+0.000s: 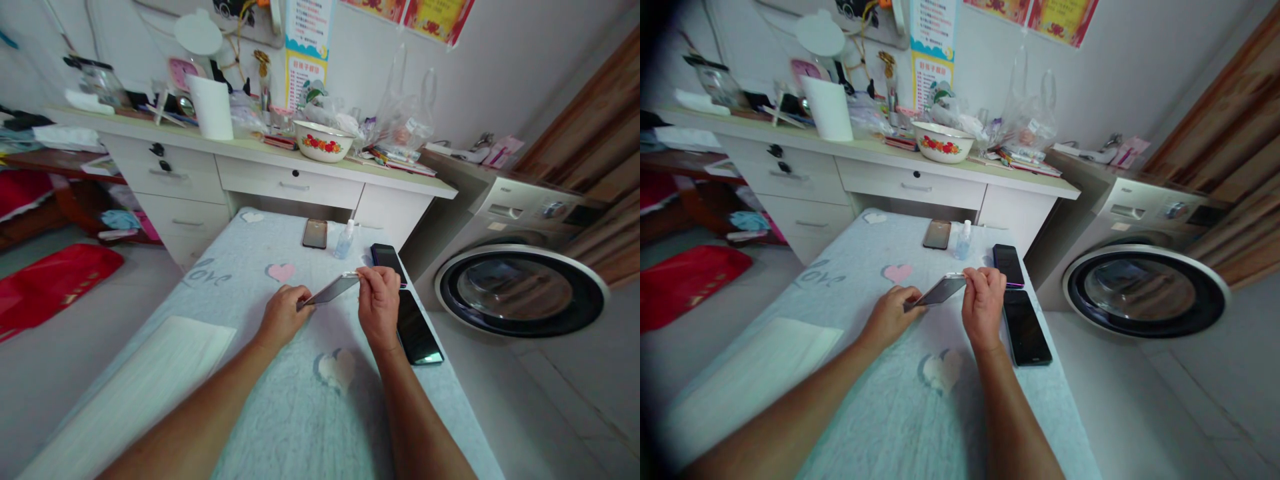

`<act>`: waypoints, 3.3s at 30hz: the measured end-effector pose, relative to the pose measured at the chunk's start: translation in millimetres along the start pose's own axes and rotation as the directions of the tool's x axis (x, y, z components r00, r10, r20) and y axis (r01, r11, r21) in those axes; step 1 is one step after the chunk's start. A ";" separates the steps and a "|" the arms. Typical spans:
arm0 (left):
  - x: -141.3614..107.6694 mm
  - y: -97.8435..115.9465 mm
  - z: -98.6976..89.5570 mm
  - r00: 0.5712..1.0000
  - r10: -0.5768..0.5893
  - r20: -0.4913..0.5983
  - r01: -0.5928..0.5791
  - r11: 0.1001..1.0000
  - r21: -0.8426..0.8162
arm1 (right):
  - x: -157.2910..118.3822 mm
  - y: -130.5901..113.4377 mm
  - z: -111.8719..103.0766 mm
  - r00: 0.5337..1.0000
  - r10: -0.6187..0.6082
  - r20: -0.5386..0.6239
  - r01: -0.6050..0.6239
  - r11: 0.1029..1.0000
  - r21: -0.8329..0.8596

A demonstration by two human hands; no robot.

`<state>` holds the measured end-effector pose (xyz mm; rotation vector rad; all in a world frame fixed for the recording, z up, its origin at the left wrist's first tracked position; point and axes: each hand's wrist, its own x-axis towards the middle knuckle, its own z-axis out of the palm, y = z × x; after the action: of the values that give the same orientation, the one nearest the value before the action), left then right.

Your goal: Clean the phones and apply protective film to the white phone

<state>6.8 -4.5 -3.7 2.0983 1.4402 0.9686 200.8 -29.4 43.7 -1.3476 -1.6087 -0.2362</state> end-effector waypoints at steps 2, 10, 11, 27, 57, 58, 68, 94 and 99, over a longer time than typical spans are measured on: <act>1.6 -1.2 0.5 1.000 0.000 0.005 0.000 1.000 -0.003 | -0.8 -2.9 0.6 1.000 -0.024 0.001 0.024 0.999 -0.021; 2.0 -3.3 -8.5 0.994 0.064 0.086 -0.068 0.997 0.045 | 0.0 -20.8 4.1 0.996 -0.071 0.044 0.076 0.992 -0.104; 1.4 -2.2 -10.8 0.994 0.088 0.069 -0.090 0.995 0.036 | -0.1 -22.9 4.6 0.995 -0.085 0.049 0.089 0.990 -0.109; -11.9 35.4 -34.6 0.847 0.365 -0.387 -0.403 0.915 -0.017 | -6.1 -36.6 8.4 0.976 -0.219 0.015 0.219 0.965 -0.144; -12.0 36.5 -30.3 0.860 0.357 -0.366 -0.391 0.920 -0.021 | -10.8 -38.5 4.6 0.966 -0.257 -0.023 0.254 0.963 -0.087; -11.9 36.5 -30.2 0.859 0.354 -0.368 -0.390 0.921 -0.024 | -11.9 -41.7 5.0 0.965 -0.263 -0.016 0.261 0.963 -0.072; -11.5 40.3 -34.1 0.843 0.370 -0.390 -0.408 0.913 -0.014 | -20.4 -61.2 8.2 0.944 -0.327 0.033 0.328 0.945 -0.011; -11.7 38.1 -30.2 0.853 0.354 -0.383 -0.389 0.921 -0.014 | -16.8 -45.5 5.8 0.963 -0.268 -0.002 0.268 0.963 -0.043; -12.4 38.0 -30.8 0.854 0.354 -0.381 -0.393 0.919 -0.027 | -19.3 -56.1 6.8 0.954 -0.299 0.005 0.299 0.954 -0.015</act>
<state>5.4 -31.8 38.7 2.2484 1.1155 1.6308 148.4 -57.6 49.0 -1.1107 -1.8136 -0.4296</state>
